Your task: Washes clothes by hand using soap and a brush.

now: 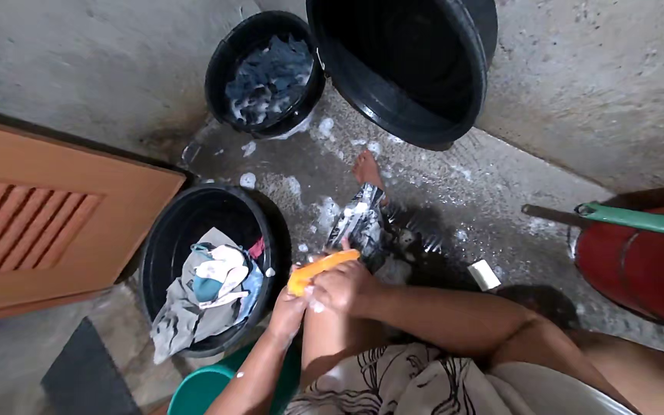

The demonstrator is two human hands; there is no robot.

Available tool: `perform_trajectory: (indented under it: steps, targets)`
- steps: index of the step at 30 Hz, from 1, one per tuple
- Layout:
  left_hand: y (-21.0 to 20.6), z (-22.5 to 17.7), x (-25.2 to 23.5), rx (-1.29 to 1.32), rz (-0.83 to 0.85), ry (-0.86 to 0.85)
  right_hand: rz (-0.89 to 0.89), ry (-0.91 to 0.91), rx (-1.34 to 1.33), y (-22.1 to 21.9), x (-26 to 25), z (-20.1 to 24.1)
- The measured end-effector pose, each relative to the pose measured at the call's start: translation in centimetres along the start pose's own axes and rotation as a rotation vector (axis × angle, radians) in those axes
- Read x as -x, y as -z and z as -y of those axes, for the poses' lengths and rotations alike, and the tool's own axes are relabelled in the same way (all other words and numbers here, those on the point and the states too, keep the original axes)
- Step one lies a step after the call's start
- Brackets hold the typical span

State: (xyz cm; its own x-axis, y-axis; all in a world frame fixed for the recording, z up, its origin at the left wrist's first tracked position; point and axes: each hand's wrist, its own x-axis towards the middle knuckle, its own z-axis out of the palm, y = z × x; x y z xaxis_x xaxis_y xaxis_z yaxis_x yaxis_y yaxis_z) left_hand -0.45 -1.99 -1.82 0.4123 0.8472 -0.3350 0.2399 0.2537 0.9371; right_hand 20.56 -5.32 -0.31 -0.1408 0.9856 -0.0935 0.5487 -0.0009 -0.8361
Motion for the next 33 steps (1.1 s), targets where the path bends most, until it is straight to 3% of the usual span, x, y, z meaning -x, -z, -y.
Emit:
perform_trajectory:
  steps: [1, 5, 7, 9, 11, 13, 14, 16, 19, 21, 24, 27, 30, 33]
  targets:
    - [0.1, 0.1, -0.1, -0.01, -0.001, 0.002, 0.04, 0.013, 0.001, 0.0, -0.2, -0.6]
    - [0.4, 0.2, -0.7, -0.147, 0.024, -0.053, -0.011, -0.317, 0.116, 2.6, -4.4, -12.0]
    - [0.4, -1.2, -1.3, -0.287, 0.055, -0.053, 0.075, -0.462, 0.18, 4.4, -5.9, -15.2]
    - [0.0, -3.3, -2.5, -0.49, 0.138, -0.057, 0.107, -0.477, 0.01, 7.0, -6.0, -14.3]
    - [-1.2, -5.5, -4.3, -0.614, 0.19, -0.062, 0.03, -0.452, -0.466, 8.6, -5.2, -11.7]
    - [-3.1, -7.9, -5.7, -0.627, 0.201, -0.022, 0.052, -0.437, -0.853, 10.0, -3.7, -7.2]
    - [-3.9, -8.8, -6.3, -0.599, 0.199, -0.017, 0.113, -0.396, -0.923, 10.7, -3.1, -5.3]
    - [-4.8, -10.2, -7.1, -0.541, 0.205, -0.047, 0.211, -0.354, -0.833, 11.9, -2.1, -2.6]
    - [-4.5, -10.9, -7.7, -0.409, 0.245, -0.087, 0.098, -0.348, -0.677, 14.4, -1.1, -0.6]
    - [-3.9, -10.9, -6.9, -0.326, 0.29, -0.057, 0.005, -0.215, -0.697, 16.4, 0.1, 0.8]
    - [-2.8, -10.6, -4.2, -0.4, 0.312, -0.038, -0.076, -0.048, -0.781, 19.5, 1.8, 1.7]
    - [-0.9, -9.3, -1.3, -0.575, 0.286, -0.129, -0.105, -0.091, -0.761, 21.3, 2.0, -0.3]
    - [0.6, -5.7, 0.4, -0.628, 0.219, -0.302, -0.131, -0.284, -0.551, 18.9, 0.1, -4.0]
    - [0.3, -1.9, 0.8, -0.554, 0.114, -0.374, -0.029, -0.271, -0.176, 12.3, -3.1, -5.8]
